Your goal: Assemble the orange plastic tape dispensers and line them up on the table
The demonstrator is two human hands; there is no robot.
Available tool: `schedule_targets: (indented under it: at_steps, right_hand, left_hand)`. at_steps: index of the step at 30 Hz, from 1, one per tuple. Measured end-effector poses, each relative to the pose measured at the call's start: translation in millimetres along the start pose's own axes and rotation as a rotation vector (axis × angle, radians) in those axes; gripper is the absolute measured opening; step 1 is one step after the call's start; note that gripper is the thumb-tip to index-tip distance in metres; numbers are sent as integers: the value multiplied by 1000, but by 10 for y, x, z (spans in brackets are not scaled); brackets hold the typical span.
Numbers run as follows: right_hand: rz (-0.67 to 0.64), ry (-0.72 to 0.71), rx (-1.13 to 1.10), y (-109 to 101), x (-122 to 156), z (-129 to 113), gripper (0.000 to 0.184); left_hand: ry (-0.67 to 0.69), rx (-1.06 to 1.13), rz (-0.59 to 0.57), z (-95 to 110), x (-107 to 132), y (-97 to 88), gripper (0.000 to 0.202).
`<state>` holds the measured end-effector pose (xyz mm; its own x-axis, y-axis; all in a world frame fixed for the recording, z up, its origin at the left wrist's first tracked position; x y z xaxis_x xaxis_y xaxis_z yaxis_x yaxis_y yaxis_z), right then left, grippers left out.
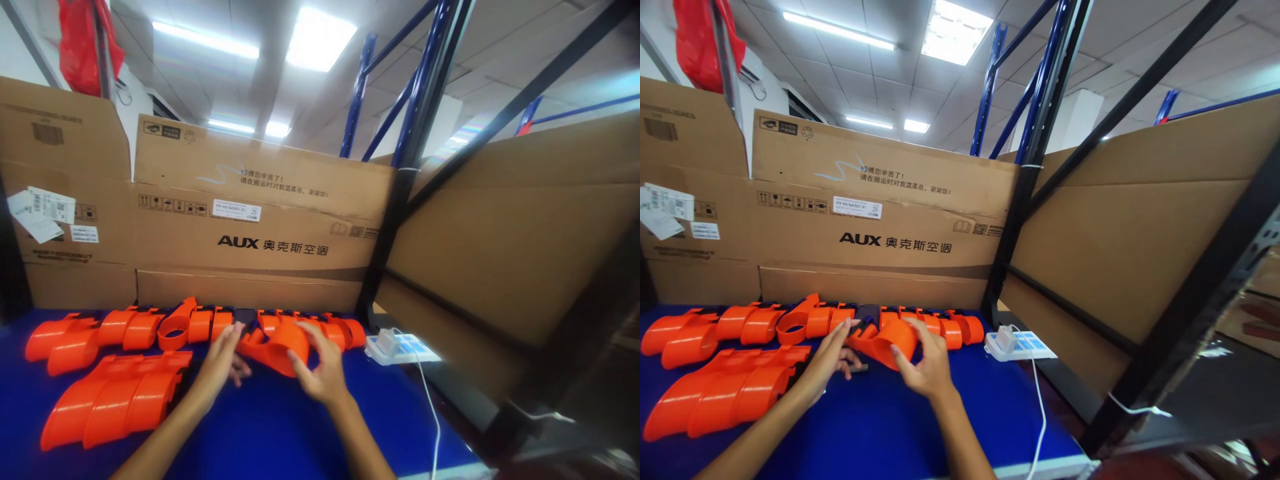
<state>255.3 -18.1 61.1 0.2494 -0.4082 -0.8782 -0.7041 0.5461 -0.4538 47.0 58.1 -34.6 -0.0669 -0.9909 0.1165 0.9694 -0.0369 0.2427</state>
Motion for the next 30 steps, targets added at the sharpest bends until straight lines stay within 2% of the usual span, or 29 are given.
schedule_targets:
  at_steps: [3,5,8,10,12,15,17,20,22,25,27,30]
  right_hand:
    - [-83,112,75,-493,92,114,36]
    - [-110,210,217,-867,219,218,35]
    - [-102,388,502,-1327,438,388,48]
    - [-154,531,688,-1466,558,494,55]
    - [-241,676,772,-1476,649,577,60]
    - [-340,876,753,-1385,779,635,62]
    - [-346,961,715,-1334,859,640,62]
    - [-338,962,671,-1277,924,669,65]
    - [-370,915,701,-1246,931,716,67]
    - [-411,798,783,-1169,895,768,69]
    - [-400,722,842,-1109,861,759,73]
    - [-321,655,952,-1062,802,675,77]
  left_hand:
    - [92,-88,-28,65,-9,-10,60]
    - [141,-140,-63,118,3,5,54]
    - [187,-227,-100,218,46,43,46]
    - [224,-279,-89,328,95,46,42]
    - [277,-328,-59,486,168,14,39]
    - [404,-481,12,793,335,-125,34]
    - [483,-659,102,989,451,-310,33]
    - [531,-965,152,1134,555,-658,35]
    - [551,-1153,130,1121,588,-902,43]
    - [518,-1407,7,917,621,-1190,50]
    - [466,-1495,-86,737,662,-1316,51]
    - [482,-1493,-168,570,756,-1384,71]
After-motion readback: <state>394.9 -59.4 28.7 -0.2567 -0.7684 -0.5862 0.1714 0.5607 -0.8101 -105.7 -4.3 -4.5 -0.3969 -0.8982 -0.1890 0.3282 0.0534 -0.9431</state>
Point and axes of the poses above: each hand's wrist, its own x-axis away from the middle knuckle, its own y-axis out of the palm, z = x × y, the point moved 7 cm from there along -x, towards the middle knuckle, and after that the axes turned 10 degrees about -y, right-handed, at the moved point
